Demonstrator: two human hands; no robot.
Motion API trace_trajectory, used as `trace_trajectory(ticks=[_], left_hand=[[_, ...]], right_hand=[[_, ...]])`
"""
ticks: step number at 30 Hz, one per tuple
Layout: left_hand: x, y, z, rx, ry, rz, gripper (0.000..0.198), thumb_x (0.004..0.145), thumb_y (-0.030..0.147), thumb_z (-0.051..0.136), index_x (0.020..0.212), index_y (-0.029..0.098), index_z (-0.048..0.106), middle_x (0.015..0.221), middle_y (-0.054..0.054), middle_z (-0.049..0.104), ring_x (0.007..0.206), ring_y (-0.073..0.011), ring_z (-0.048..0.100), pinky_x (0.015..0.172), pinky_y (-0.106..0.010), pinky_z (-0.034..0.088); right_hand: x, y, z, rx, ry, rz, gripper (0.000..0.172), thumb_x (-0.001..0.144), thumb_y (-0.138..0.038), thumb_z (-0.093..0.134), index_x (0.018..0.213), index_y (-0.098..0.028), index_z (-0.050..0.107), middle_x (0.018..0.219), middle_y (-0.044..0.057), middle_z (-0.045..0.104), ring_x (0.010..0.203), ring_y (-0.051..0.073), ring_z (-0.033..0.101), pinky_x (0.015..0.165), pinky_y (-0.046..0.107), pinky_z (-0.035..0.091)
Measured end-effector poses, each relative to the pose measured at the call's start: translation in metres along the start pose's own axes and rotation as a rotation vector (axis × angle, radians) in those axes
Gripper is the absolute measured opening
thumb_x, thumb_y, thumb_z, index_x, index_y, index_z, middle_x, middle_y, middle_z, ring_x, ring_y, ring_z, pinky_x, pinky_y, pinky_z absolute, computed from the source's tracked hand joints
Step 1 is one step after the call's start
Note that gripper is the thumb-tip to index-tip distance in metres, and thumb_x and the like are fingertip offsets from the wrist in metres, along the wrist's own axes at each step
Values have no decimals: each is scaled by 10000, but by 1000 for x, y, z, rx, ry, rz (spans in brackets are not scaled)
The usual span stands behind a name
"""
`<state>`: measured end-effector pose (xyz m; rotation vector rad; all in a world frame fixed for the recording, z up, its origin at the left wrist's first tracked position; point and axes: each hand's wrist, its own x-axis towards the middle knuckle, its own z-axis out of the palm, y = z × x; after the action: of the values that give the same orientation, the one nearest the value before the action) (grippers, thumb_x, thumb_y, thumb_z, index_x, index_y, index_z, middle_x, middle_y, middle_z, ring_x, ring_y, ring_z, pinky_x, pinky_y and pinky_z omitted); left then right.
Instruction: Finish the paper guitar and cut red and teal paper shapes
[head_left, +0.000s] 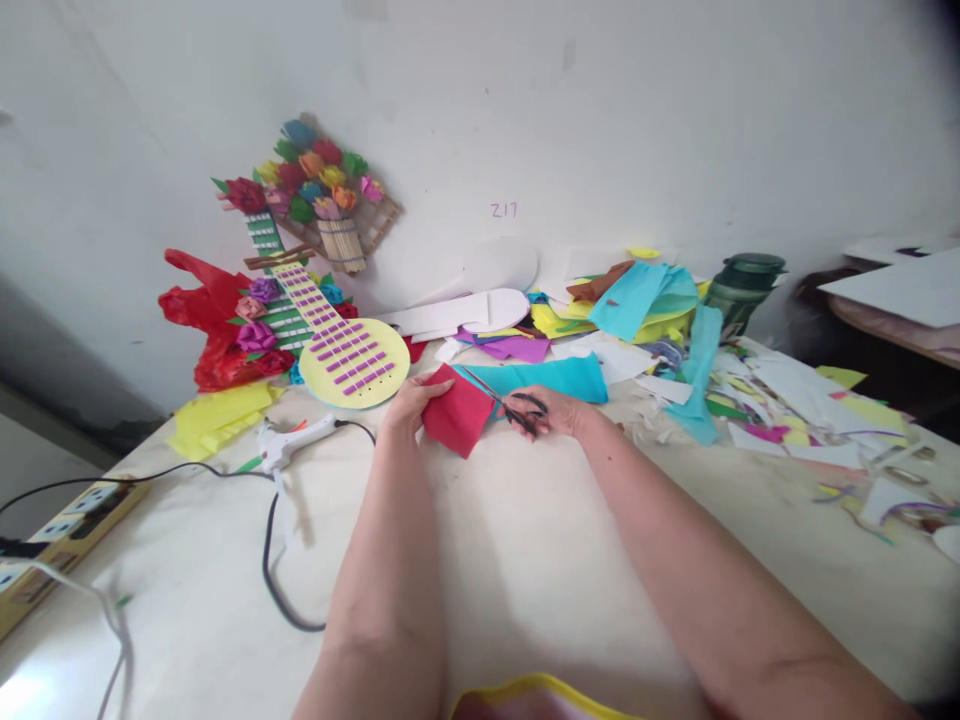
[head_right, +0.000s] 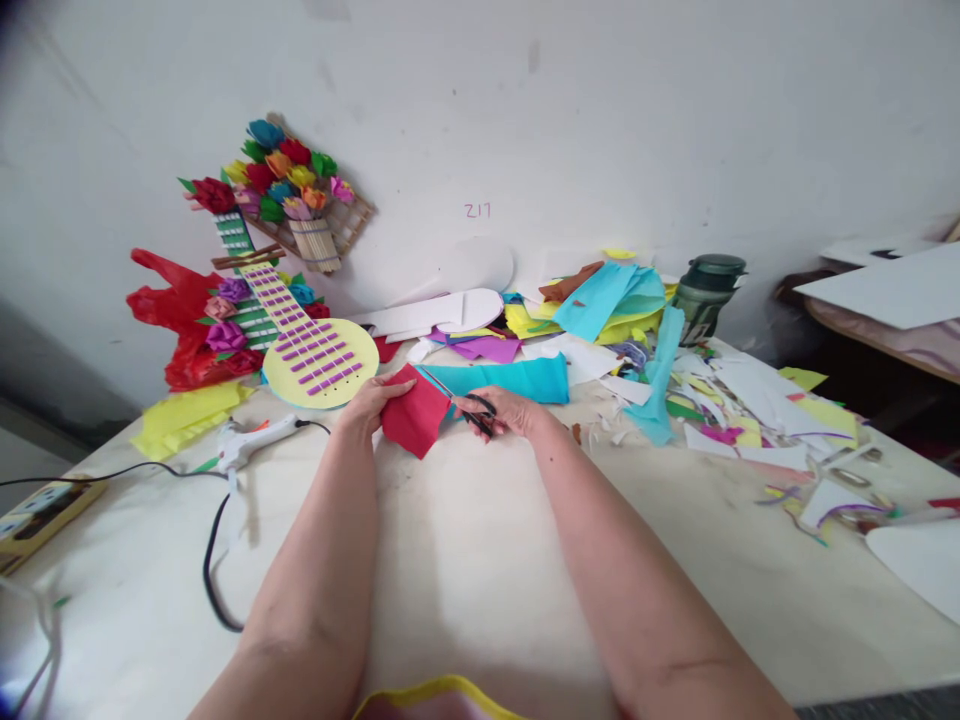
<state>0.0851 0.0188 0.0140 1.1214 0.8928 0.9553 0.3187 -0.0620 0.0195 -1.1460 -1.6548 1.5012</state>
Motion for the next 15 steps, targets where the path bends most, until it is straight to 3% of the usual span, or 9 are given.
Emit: trace_trajectory(ticks=[15], left_hand=[[1,-2,-2,-35,1,30,331,557,233,799,843,121,677,744,-65,701,648,-184,650,664,-304,547]], right_hand=[[-3,-6,4,13,94,47,335,726,-434,610,839,-119,633,523,-31,527,361,42,415,304,168,222]])
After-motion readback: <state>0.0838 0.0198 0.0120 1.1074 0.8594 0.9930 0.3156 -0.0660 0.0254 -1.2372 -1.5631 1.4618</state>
